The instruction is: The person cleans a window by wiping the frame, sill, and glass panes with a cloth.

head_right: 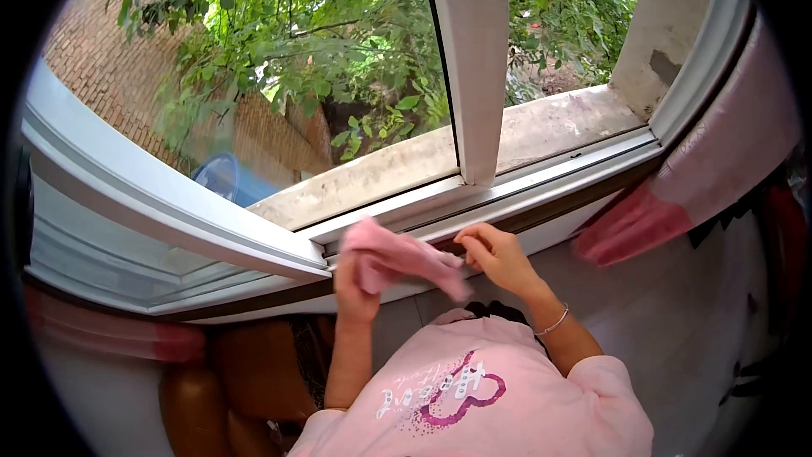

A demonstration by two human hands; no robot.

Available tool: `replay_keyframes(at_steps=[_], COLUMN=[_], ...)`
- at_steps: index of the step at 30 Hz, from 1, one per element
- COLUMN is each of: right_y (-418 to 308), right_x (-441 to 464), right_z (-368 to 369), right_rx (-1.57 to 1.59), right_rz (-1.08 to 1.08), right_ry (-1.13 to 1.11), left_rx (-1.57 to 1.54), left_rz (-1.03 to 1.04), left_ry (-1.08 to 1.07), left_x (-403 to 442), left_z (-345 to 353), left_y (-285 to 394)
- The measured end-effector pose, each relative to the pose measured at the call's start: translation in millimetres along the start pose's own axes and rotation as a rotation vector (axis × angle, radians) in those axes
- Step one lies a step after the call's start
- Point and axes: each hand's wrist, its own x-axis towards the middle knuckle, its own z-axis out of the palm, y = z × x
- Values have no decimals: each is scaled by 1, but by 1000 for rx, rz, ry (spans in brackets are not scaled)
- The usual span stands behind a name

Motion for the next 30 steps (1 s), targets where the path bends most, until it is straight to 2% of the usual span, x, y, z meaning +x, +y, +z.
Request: replay_keyframes(at_steps=[2,4,6,7,8,10,12,13,14,16,17,18,19,20,21,22,24,26,28,29,30], right_y=[15,19,24,23,24,30,35,37,38,42,45,47,48,50,55,54,53,49,54,52,51], right_x=[2,3,3,2,1,-1,-4,-6,-8,-8,-6,-4,0,5,13,20,34,45,54,60,63], right_z=[-20,-41,-54,-58,-63,-69,-73,-74,-76,-79,-82,-84,-87,-88,-88,-90,-91,-89,-91,-88,-87], right_rx=[11,-19,25,-3,-30,-29,-55,-56,-56,-42,-46,-46,-43,-42,-62,-66,-278,-316,-626,-647,-647], right_rz=[-20,-10,-1,4,7,17,0,-13,-5,-13,-16,-14,-24,-34,-84,-84,-129,-137,-328,-435,-424], right_ry=[38,125,136,173,210,199,189,200,188,237,236,227,221,212,232,218,339,388,561,606,609], left_rx=[-79,79,320,391,588,1233,1153,1178,1214,1275,1553,1381,1500,1697,1874,1874,1820,1696,1468,1306,1136], left_rz=[181,536,922,1046,998,1107,1224,1186,1262,1342,1370,1439,1406,1386,1229,1242,1236,1328,1492,1231,971], left_ry=[13,-50,454,481,623,497,449,365,437,435,391,248,95,69,-269,-272,-145,130,411,488,551], left_x=[3,2,17,32,38,70,96,106,117,121,122,127,120,120,111,100,99,112,118,115,114], left_z=[-9,3,39,39,49,14,24,12,14,27,20,25,32,26,23,33,25,15,-3,-15,-19], left_y=[19,46,60,59,56,55,63,62,58,43,33,7,-13,-45,-56,-58,-56,-45,-9,14,29])
